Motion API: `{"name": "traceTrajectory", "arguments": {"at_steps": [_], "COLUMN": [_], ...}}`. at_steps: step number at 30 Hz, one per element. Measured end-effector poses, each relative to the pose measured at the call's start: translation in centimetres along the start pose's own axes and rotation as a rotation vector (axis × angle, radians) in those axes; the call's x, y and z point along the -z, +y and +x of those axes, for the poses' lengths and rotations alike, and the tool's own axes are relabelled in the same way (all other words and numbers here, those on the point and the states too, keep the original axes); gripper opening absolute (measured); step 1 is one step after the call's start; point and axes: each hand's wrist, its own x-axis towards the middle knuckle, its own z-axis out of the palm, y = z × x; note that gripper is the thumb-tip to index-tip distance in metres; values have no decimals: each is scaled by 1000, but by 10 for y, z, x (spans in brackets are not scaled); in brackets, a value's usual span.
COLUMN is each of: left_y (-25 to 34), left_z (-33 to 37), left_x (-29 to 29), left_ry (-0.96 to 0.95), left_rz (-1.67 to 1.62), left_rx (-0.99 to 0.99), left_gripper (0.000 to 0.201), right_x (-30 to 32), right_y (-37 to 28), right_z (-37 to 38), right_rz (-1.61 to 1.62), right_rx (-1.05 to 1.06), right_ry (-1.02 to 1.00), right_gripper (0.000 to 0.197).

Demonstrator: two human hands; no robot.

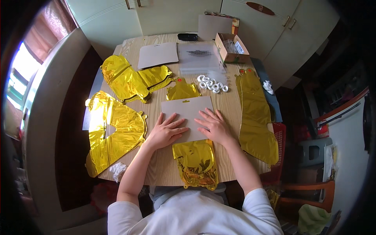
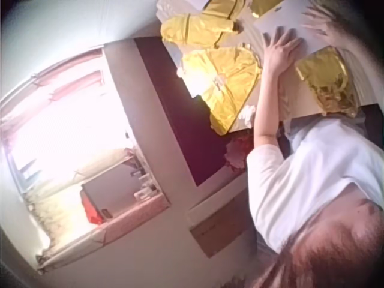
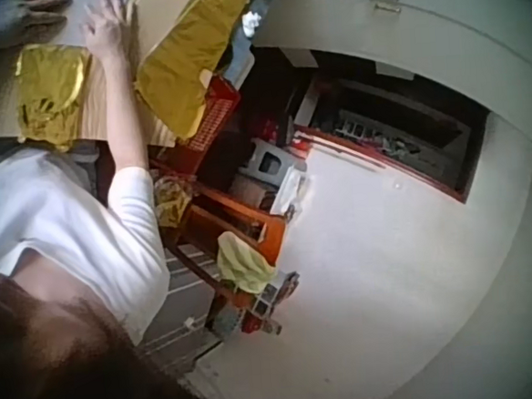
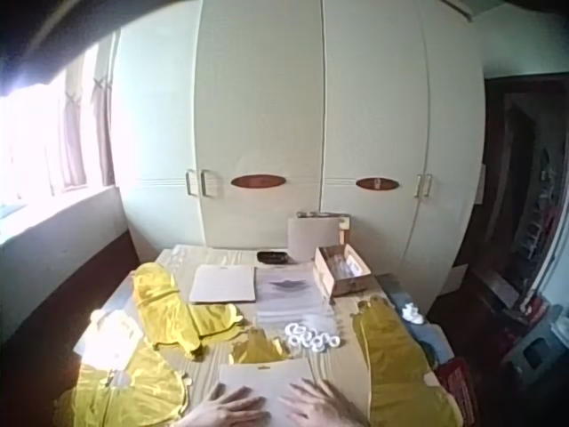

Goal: Folding gold metallic sheets and placing them into cardboard sleeves.

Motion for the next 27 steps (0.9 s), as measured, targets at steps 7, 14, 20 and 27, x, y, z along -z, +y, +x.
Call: {"name": "traceTrajectory", "arguments": {"at_steps": [7, 14, 20, 27], "left_y": [-1, 1, 1, 4], "left_z": [-1, 0, 0, 0], "left_x": [2, 3, 5, 7], "left_ry": [2, -18, -19, -15], "left_rz": [27, 27, 33, 69], "left_rx": [-16, -9, -10, -23], "left_gripper": [39, 42, 43, 42], "right_x": [5, 4, 4, 4], "right_y": [-3, -1, -2, -2], "right_z": [1, 1, 1, 0], "right_rz": [14, 5, 13, 1], "right_rx": [-29, -15, -22, -12], "right_ry": [-47, -29, -32, -34], "right_gripper": [45, 46, 46, 45]}}
